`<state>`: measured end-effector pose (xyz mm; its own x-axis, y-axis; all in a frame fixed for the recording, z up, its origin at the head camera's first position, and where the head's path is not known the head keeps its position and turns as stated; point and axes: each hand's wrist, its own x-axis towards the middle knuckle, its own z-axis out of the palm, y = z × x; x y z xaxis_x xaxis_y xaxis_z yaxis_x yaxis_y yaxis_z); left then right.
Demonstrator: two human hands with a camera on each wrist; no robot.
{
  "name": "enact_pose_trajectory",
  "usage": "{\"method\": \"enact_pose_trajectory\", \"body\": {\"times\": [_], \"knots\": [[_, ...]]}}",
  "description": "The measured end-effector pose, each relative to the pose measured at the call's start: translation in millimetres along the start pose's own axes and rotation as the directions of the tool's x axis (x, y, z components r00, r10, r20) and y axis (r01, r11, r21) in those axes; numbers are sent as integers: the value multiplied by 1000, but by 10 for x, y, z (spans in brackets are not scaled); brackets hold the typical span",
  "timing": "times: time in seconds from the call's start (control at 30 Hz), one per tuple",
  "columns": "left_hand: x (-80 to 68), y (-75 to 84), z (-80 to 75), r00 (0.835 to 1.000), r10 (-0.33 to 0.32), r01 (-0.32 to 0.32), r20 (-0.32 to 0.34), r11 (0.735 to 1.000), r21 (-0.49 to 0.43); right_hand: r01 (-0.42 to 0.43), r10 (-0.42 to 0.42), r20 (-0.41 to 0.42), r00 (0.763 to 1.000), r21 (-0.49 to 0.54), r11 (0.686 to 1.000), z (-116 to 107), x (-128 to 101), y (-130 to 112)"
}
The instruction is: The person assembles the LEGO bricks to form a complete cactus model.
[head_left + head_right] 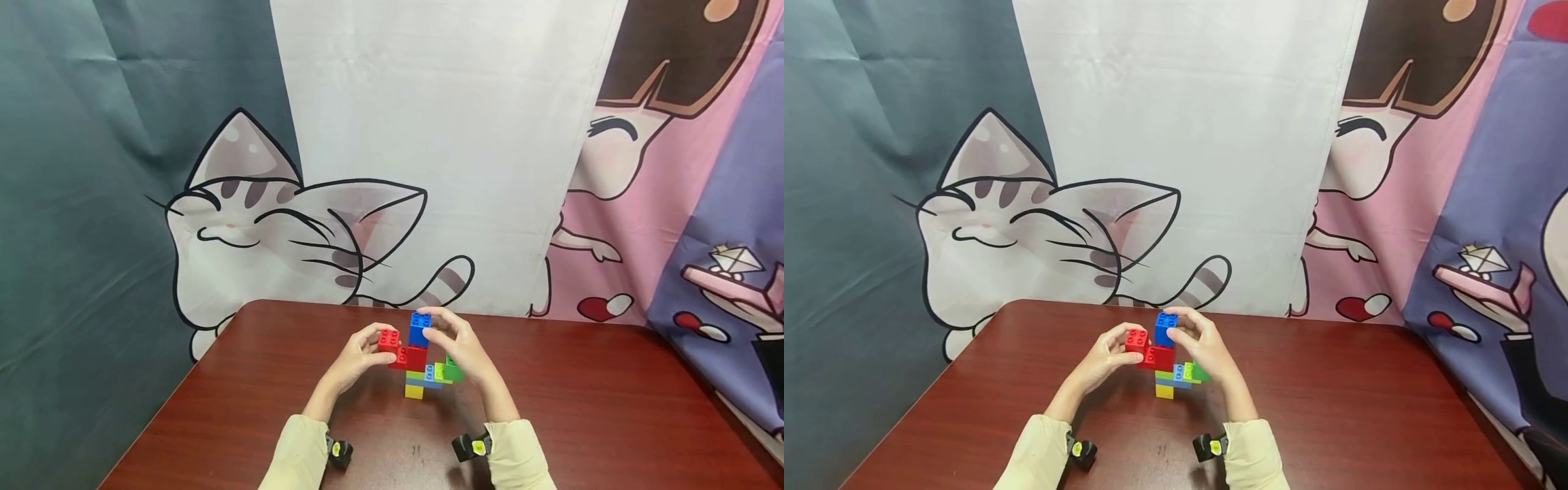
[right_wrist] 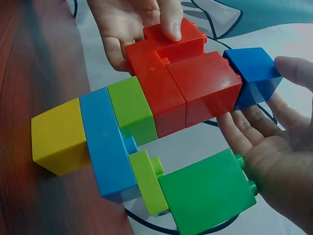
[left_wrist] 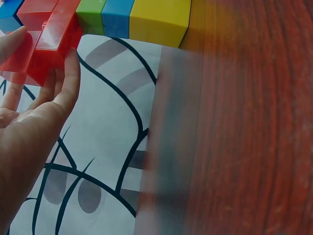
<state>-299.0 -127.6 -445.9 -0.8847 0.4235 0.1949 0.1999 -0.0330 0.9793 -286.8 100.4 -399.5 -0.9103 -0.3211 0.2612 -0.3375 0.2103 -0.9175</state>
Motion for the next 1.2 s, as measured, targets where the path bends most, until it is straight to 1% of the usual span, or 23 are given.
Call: {"method": "enact_pose_trajectory", "body": {"times": [0.2,0.6,0.9,1.07,1.2], "knots": [[2,-10,-6,1000,-5,5,-14,1000,4,54,-53,32,998,-38,998,4,2,-2],[3,-16,3,1000,-17,16,-14,1000,-2,27,-25,56,998,-32,999,-22,1,20],[-6,-37,-37,1000,1,-1,-4,1000,-14,45,-42,45,998,-67,997,2,5,2],[6,-35,-36,1000,9,-9,-2,1000,-24,48,-47,16,999,-73,996,10,23,22],[1,-55,-22,1000,3,-3,2,999,-33,37,-37,-2,999,-87,996,13,11,31]]}}
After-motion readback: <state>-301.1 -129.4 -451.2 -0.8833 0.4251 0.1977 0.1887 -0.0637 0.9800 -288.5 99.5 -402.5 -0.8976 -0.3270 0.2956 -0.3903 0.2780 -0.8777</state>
